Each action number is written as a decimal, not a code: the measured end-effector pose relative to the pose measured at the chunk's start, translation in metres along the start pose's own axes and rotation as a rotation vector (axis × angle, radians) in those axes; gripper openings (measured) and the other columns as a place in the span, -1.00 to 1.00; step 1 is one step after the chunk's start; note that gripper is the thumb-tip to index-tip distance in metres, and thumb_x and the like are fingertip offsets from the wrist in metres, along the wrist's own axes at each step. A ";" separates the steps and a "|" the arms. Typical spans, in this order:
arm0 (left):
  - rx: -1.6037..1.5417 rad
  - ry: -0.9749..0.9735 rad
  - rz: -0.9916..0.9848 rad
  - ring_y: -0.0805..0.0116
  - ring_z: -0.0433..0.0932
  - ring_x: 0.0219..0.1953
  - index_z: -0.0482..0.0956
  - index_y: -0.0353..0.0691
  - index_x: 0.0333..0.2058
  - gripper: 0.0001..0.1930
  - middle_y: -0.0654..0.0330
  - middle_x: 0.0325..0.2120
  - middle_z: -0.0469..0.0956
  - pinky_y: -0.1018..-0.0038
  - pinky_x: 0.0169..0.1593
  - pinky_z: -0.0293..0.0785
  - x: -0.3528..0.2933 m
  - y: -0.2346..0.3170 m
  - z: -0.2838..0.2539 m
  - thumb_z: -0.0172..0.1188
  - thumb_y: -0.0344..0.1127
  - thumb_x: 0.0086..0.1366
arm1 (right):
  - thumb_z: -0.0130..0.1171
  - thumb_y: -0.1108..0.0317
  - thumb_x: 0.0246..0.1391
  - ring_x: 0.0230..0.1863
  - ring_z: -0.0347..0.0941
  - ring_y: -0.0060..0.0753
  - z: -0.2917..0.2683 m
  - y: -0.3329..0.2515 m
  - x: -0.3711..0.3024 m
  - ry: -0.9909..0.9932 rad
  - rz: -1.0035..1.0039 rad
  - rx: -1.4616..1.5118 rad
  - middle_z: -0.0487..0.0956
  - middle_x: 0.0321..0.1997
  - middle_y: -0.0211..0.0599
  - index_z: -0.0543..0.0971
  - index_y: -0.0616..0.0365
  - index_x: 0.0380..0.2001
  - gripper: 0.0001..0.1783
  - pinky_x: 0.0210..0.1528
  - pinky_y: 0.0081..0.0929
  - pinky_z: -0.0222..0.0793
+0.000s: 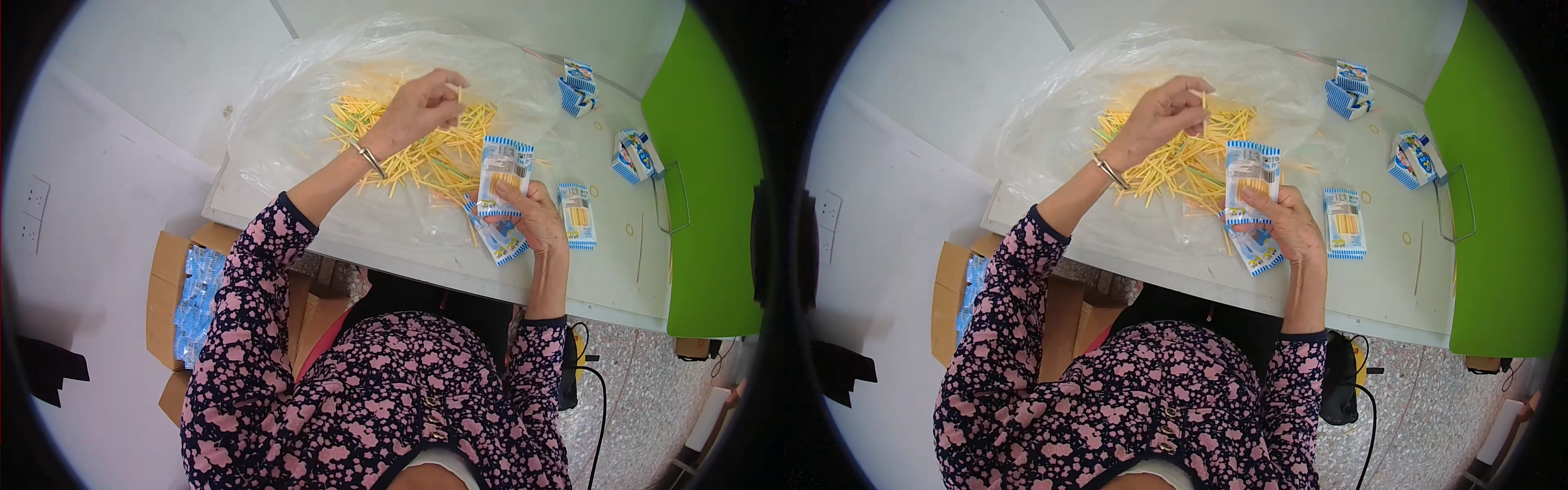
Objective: Packaging small yellow sticks into plastic bags at a workbench.
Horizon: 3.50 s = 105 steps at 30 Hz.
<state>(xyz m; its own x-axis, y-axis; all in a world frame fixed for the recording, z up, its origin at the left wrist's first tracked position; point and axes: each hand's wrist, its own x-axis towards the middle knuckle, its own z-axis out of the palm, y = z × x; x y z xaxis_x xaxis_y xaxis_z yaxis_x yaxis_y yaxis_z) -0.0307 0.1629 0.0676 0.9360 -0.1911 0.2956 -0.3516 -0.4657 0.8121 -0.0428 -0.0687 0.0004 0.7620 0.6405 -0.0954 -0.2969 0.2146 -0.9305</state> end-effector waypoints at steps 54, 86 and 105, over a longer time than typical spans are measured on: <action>-0.121 -0.279 -0.097 0.52 0.46 -0.22 0.50 -0.28 -0.19 -0.76 0.26 -0.31 0.51 0.56 -0.09 0.40 -0.022 0.012 0.035 0.11 -0.27 0.23 | 0.19 0.10 -0.01 -0.41 0.35 -0.57 -0.108 -0.009 -0.057 0.731 0.053 -1.220 0.50 -0.45 -0.38 0.52 0.28 -0.27 -0.58 -0.34 -0.65 0.22; 0.076 -0.250 0.024 0.49 0.46 -0.47 0.54 -0.30 -0.36 -0.78 0.15 -0.54 0.53 0.54 -0.33 0.39 -0.027 0.008 0.054 0.17 -0.24 0.14 | 0.12 0.40 0.06 -0.39 0.33 -0.74 0.010 -0.004 -0.027 0.352 -0.351 -0.689 0.53 -0.47 -0.49 0.53 0.27 -0.32 -0.84 -0.31 -0.72 0.26; 0.254 -0.116 0.131 0.19 0.47 -0.56 0.55 -0.29 -0.38 -0.85 0.03 -0.59 0.50 0.43 -0.46 0.35 -0.065 -0.018 0.038 0.13 -0.31 0.17 | 0.14 0.35 0.05 -0.58 0.20 -0.79 0.035 0.023 -0.012 0.217 -0.253 -0.509 0.41 -0.65 -0.58 0.58 0.30 -0.47 -0.80 -0.56 -0.72 0.09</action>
<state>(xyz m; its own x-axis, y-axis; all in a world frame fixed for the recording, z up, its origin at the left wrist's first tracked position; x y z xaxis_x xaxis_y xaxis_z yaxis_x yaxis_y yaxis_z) -0.0862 0.1512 0.0147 0.8791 -0.3544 0.3187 -0.4762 -0.6287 0.6147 -0.0788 -0.0457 -0.0073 0.8889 0.4392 0.1305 0.1802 -0.0732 -0.9809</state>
